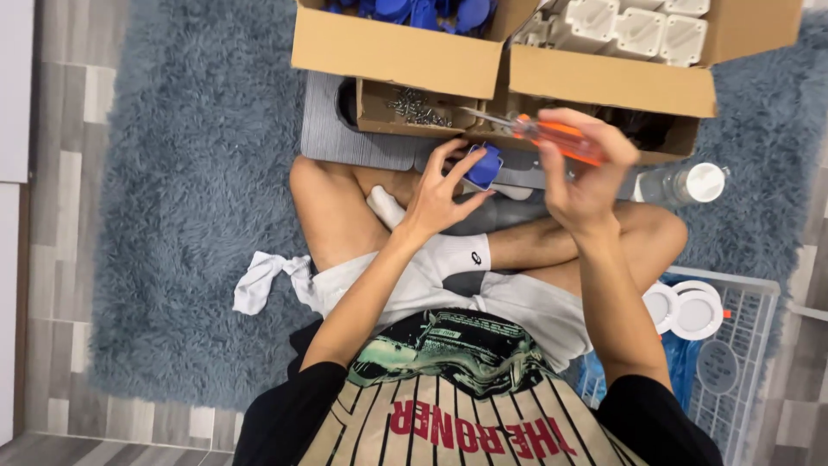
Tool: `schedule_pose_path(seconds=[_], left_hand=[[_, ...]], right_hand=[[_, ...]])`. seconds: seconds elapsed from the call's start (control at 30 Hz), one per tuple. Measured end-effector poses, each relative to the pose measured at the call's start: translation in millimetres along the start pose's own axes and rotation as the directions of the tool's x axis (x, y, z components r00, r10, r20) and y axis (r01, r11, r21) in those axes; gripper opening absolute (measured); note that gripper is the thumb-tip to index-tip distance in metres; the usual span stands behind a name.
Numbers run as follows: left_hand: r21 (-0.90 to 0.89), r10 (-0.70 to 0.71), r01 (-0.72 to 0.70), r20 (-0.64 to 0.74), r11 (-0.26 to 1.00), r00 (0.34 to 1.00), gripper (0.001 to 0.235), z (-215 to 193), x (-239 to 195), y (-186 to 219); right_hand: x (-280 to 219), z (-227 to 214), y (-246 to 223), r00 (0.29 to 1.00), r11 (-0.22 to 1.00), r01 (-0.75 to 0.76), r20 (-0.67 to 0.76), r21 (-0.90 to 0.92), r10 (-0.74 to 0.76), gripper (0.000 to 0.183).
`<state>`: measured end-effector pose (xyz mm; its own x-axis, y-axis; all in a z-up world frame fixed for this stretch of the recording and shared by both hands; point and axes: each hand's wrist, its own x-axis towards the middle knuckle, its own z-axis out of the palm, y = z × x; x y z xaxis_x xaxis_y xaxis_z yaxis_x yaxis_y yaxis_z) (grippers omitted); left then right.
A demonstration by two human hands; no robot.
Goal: Assembling electrical components by fitting plastic parts together and using a screwdriver
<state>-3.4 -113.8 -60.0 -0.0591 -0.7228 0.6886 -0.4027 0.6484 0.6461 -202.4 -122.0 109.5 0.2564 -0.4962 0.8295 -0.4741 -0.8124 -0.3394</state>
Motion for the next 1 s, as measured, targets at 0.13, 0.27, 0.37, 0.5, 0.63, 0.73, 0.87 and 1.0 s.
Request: schedule_pose_path(seconds=[0.13,0.27,0.37,0.5,0.63,0.73,0.87,1.0], left_hand=[[0.000,-0.006,0.006,-0.019,1.000,1.000,0.067,5,-2,-5],[0.004,0.044,-0.044,-0.027,0.999,0.999,0.066,0,6,0],[0.009,0.052,-0.052,-0.037,0.999,0.998,0.067,-4,9,5],[0.029,0.067,-0.066,-0.048,0.997,0.997,0.071,-10,12,9],[0.001,0.062,-0.063,-0.063,0.998,0.996,0.074,-24,19,18],[0.014,0.048,-0.047,-0.092,0.999,0.995,0.068,-43,33,27],[-0.036,-0.034,0.029,-0.151,0.999,0.988,0.049,-74,64,47],[-0.285,-0.232,0.212,-0.038,0.935,0.972,0.044,-86,76,56]], right_hand=[[7,34,7,0.999,0.998,0.006,0.051,0.059,-0.009,0.039],[8,50,12,0.997,0.999,-0.021,0.081,0.044,0.017,0.037],[4,53,17,0.996,0.999,-0.021,0.087,0.035,0.017,0.037],[-4,49,24,0.998,1.000,-0.011,0.065,0.017,0.010,0.039],[-3,33,23,1.000,0.999,0.027,-0.013,-0.045,-0.028,0.039],[-6,13,14,0.996,0.992,0.007,-0.084,-0.123,-0.018,0.041],[-2,-12,-12,0.980,0.986,-0.112,-0.151,0.123,0.130,0.034],[-7,-27,-29,0.939,0.951,-0.136,-0.269,0.278,0.213,0.035]])
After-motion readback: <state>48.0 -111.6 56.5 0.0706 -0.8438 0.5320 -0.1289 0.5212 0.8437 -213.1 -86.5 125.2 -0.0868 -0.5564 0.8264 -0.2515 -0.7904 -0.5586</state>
